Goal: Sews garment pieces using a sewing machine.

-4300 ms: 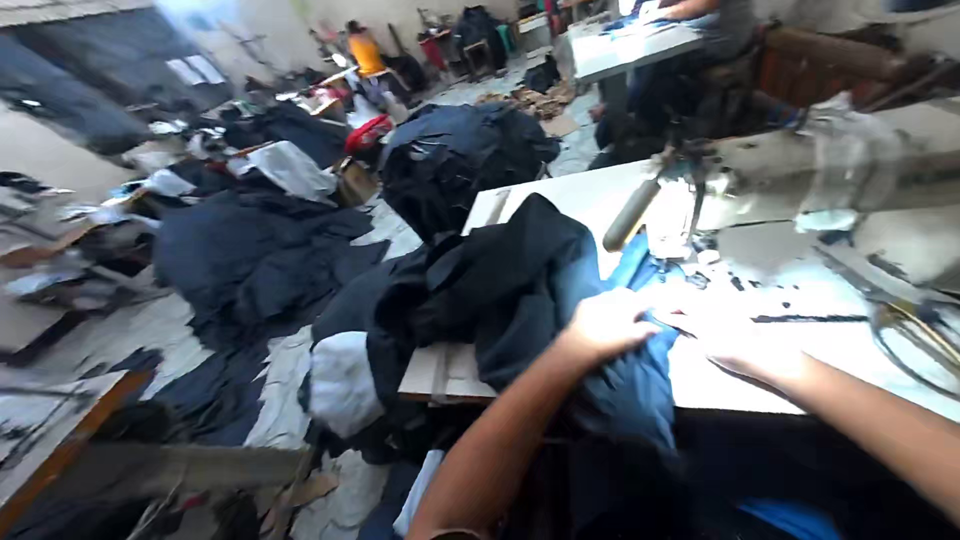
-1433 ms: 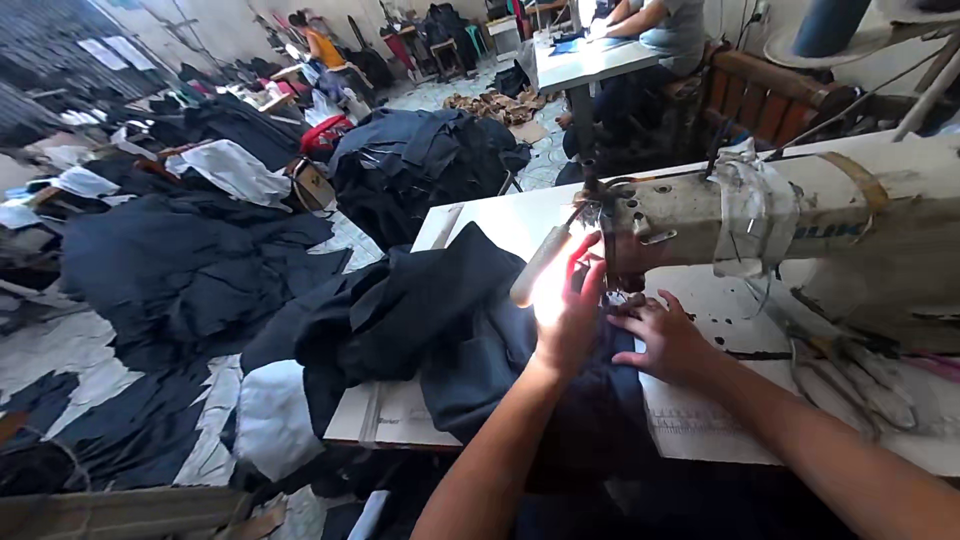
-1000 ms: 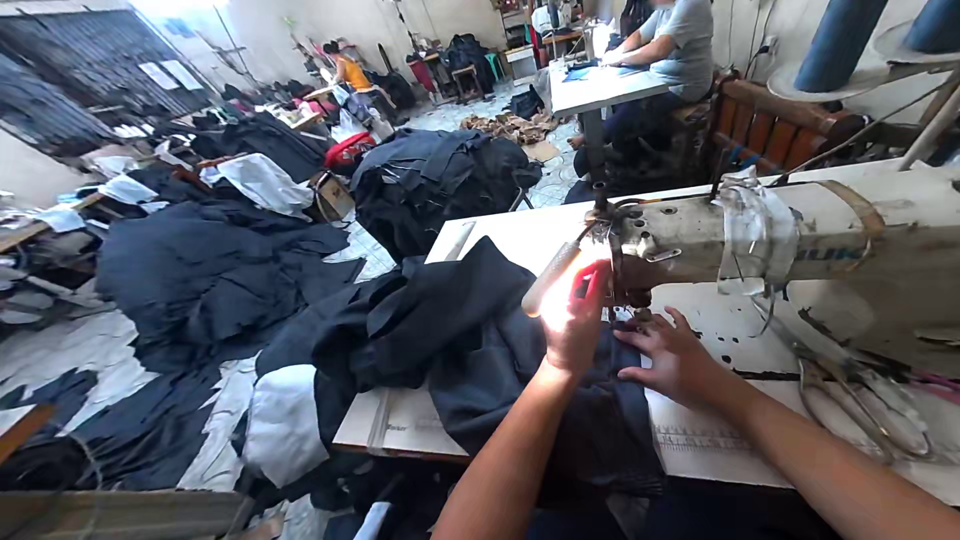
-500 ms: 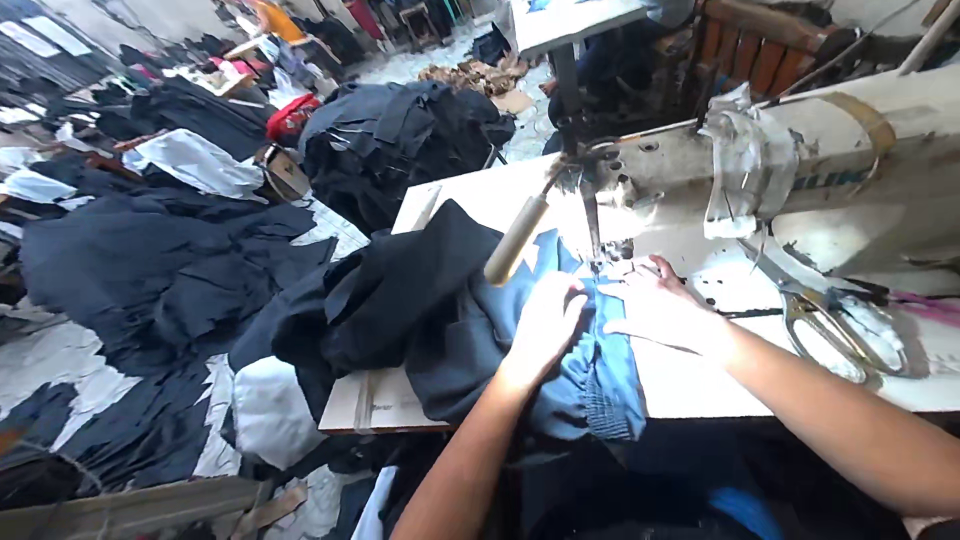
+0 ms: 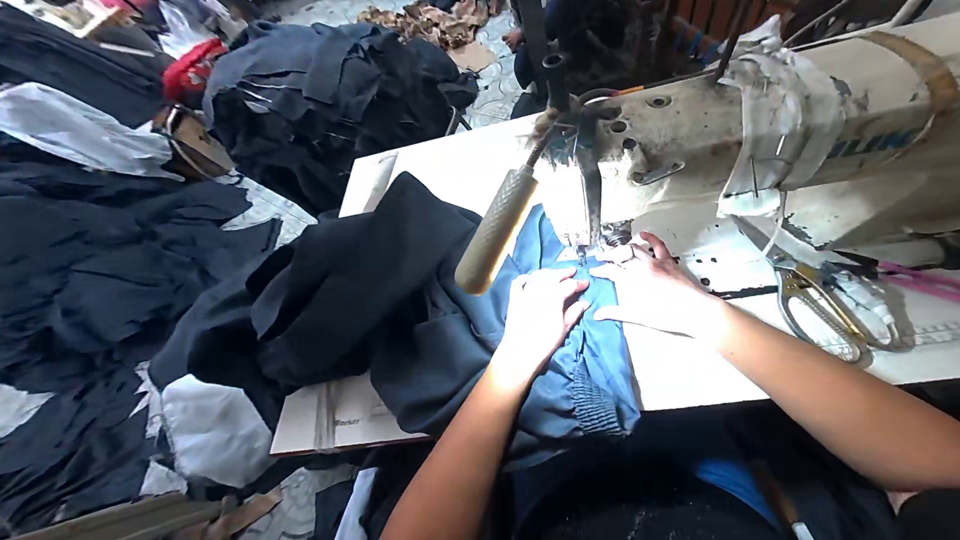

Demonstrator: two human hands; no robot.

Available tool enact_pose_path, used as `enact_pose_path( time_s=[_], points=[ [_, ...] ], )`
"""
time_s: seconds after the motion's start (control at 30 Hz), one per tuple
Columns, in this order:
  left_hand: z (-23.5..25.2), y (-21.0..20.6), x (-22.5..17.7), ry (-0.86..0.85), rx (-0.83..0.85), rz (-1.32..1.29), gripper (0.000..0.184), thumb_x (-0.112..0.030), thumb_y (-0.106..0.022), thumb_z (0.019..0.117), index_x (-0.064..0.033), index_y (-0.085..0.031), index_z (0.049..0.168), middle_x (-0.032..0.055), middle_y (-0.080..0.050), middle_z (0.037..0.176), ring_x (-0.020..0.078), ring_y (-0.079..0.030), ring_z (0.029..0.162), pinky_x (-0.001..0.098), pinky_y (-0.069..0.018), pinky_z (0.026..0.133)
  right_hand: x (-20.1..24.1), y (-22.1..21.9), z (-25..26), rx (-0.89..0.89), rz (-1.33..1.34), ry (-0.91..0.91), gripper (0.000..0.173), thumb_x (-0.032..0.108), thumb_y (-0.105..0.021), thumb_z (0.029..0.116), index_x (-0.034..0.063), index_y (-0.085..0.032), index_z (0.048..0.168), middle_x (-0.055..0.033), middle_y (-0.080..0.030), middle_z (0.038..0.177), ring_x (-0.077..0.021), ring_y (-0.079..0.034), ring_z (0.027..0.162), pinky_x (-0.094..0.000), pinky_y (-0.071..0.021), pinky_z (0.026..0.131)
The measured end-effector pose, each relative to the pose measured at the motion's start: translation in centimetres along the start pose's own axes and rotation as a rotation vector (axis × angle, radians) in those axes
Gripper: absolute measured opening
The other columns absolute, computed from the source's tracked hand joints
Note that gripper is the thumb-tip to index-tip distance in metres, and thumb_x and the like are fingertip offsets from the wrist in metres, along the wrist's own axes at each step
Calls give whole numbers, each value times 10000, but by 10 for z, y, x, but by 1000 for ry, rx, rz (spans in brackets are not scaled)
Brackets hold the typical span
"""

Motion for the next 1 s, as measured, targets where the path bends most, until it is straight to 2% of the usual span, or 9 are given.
enact_pose_path(
  time_s=[0.23, 0.53, 0.63, 0.7, 0.77, 0.83, 0.9, 0.93, 1.0],
  points=[
    [4, 1, 4, -43, -46, -37, 291, -338, -642, 987, -172, -781, 1181, 80, -695, 1321, 307, -624, 1250, 614, -382, 1041, -2, 1, 3, 23, -2, -10, 688, 649, -588, 932, 171, -608, 1427, -142, -546, 1484, -324, -431, 1440, -654, -92, 1199],
    [15, 3, 14, -103, -112, -91, 290, -338, -652, 968, -134, -797, 1115, 96, -719, 1255, 312, -642, 1207, 632, -388, 999, -3, 13, 0, -153, 59, 85, 656, 548, -682, 902, 88, -654, 1368, -169, -587, 1428, -388, -523, 1335, -677, -178, 1149],
    [-9, 14, -9, -324, -106, -182, 457, -482, -524, 1006, -120, -783, 902, 79, -760, 1070, 250, -688, 1074, 552, -425, 999, -7, 23, -5, -365, 154, 153, 504, 401, -760, 872, 25, -735, 1207, -197, -686, 1243, -397, -622, 1193, -664, -305, 1097],
    [-48, 21, -51, -460, 82, -98, 585, -674, -488, 939, -162, -771, 923, 37, -756, 1032, 224, -690, 1056, 533, -454, 1027, -16, 33, -8, -613, 165, 167, 377, 343, -750, 840, 55, -773, 1082, -164, -732, 1098, -363, -685, 1060, -623, -429, 989],
    [-90, 19, -78, -474, 189, 95, 567, -681, -708, 753, -157, -765, 963, 33, -751, 974, 280, -708, 1060, 631, -472, 987, -25, 41, -10, -652, 160, 133, 251, 231, -715, 872, 28, -761, 1013, -191, -722, 1033, -405, -689, 984, -605, -497, 855],
    [-110, 18, -70, -342, 151, 178, 485, -418, -917, 598, -121, -747, 942, 69, -744, 943, 348, -701, 1084, 680, -495, 931, -34, 45, -8, -553, 162, 79, 125, 102, -709, 855, -4, -730, 918, -199, -701, 921, -412, -696, 901, -593, -531, 761],
    [-107, 47, -28, -226, -40, 131, 364, -231, -872, 625, -58, -739, 916, 121, -746, 941, 328, -723, 1014, 573, -578, 854, -31, 39, -10, -248, 270, 4, 51, 25, -691, 888, -17, -720, 892, -173, -679, 837, -349, -684, 817, -554, -543, 738],
    [-103, 75, 1, -102, -119, -15, 333, -146, -787, 698, 31, -738, 975, 153, -748, 1006, 281, -719, 1028, 501, -580, 880, -18, 28, -14, 32, 393, -41, 119, 51, -650, 971, -41, -725, 978, -186, -695, 892, -324, -673, 863, -521, -528, 823],
    [-102, 126, 54, 154, -324, -391, 363, -127, -649, 834, 78, -639, 1134, -5, -704, 1035, -15, -669, 965, 217, -562, 880, 39, -4, -20, 420, 594, 203, 236, 112, -623, 1001, -96, -712, 1067, -201, -721, 931, -245, -674, 843, -413, -530, 834]
  ],
)
Point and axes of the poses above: each hand's wrist, its own z-axis towards the middle knuckle, its own y-axis out of the back of the hand, x = y × z, the point moved 8 cm from there along z, towards the middle knuckle
